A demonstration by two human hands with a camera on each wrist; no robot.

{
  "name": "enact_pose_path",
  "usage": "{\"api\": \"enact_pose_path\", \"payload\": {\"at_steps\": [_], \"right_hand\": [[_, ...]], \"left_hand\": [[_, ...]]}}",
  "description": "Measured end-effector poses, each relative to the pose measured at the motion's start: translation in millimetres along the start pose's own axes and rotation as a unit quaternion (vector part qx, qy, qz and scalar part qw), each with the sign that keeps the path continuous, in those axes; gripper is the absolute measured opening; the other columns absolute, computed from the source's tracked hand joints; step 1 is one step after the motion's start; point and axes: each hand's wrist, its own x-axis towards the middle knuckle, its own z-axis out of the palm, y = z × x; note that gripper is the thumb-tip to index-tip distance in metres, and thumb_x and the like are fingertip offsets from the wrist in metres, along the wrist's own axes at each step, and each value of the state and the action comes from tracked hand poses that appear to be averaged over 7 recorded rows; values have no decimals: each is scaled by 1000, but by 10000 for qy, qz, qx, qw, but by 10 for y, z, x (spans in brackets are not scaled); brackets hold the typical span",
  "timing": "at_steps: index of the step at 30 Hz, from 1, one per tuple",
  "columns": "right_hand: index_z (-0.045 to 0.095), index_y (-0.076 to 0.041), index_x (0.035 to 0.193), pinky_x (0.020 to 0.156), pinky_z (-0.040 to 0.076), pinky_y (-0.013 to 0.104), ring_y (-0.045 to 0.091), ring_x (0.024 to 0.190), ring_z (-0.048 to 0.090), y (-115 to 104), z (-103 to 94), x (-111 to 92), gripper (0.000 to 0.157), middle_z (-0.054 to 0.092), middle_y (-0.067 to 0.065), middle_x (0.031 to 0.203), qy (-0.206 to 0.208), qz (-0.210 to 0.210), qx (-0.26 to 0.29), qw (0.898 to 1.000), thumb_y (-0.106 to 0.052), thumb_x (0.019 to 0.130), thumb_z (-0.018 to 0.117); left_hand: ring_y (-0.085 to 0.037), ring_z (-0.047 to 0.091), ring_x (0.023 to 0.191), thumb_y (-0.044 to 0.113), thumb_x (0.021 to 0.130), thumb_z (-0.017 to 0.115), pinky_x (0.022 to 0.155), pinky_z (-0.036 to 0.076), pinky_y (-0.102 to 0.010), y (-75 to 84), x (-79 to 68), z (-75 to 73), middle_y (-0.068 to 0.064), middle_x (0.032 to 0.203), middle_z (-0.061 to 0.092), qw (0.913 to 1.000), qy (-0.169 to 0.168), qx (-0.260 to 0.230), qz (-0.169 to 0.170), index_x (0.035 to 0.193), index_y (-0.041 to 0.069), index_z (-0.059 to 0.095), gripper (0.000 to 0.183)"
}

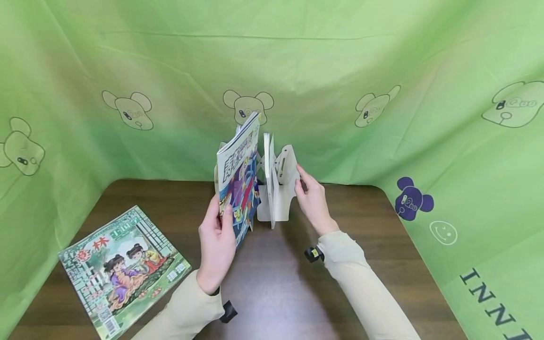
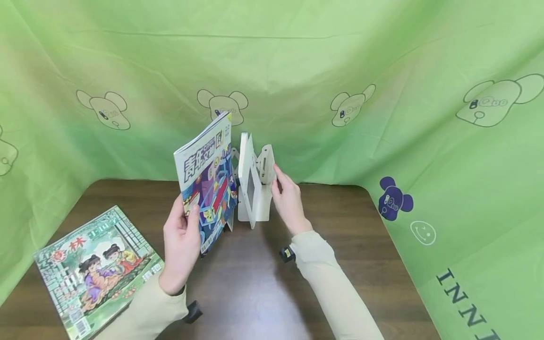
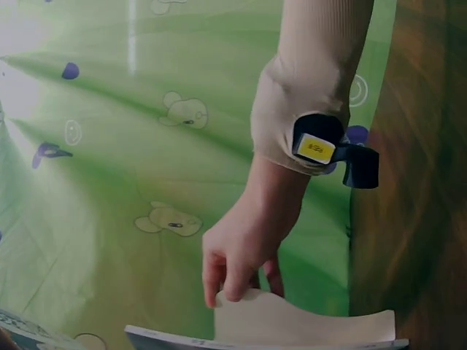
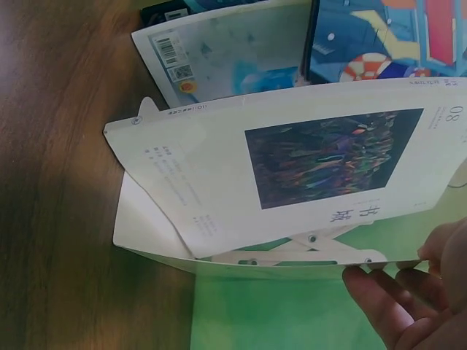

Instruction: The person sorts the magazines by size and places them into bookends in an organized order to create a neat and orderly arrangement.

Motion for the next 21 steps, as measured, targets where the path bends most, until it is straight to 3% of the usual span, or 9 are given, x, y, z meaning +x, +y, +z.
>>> {"api": "enact_pose_path", "payload": {"at_steps": [5,12,15,21], "right_hand": [[56,2,146,69,51,34,24,72,55,6,0,2,45,67,24,134,-4,-9,2,10000,1,101,58],[56,1,147,67,50,30,24,71,55,8,-1,1,46,67,25,132,-31,-26,32,10000,1,102,58],[56,1,148,69,51,33,26,73,56,18,0,6,46,66,24,135,-44,19,31,10000,0,102,57],[57,2,146,69,52,35,27,74,58,12,8,-4,45,67,24,134,40,-82,30,10000,1,102,57]], "left_hand": [[-33,66,124,3,108,50,100,55,-53,-113,9,127,-14,143,63,9996,148,208,108,151,9,54,43],[-37,66,121,0,108,48,98,56,-57,-324,21,329,-19,141,64,9964,641,371,407,149,3,54,42],[-37,66,122,-1,108,49,100,55,-54,-420,46,402,-19,141,64,9945,828,392,513,149,2,54,42],[-35,65,121,-5,106,48,96,55,-33,-577,88,505,-19,145,61,9890,963,606,940,150,-1,52,44]]}}
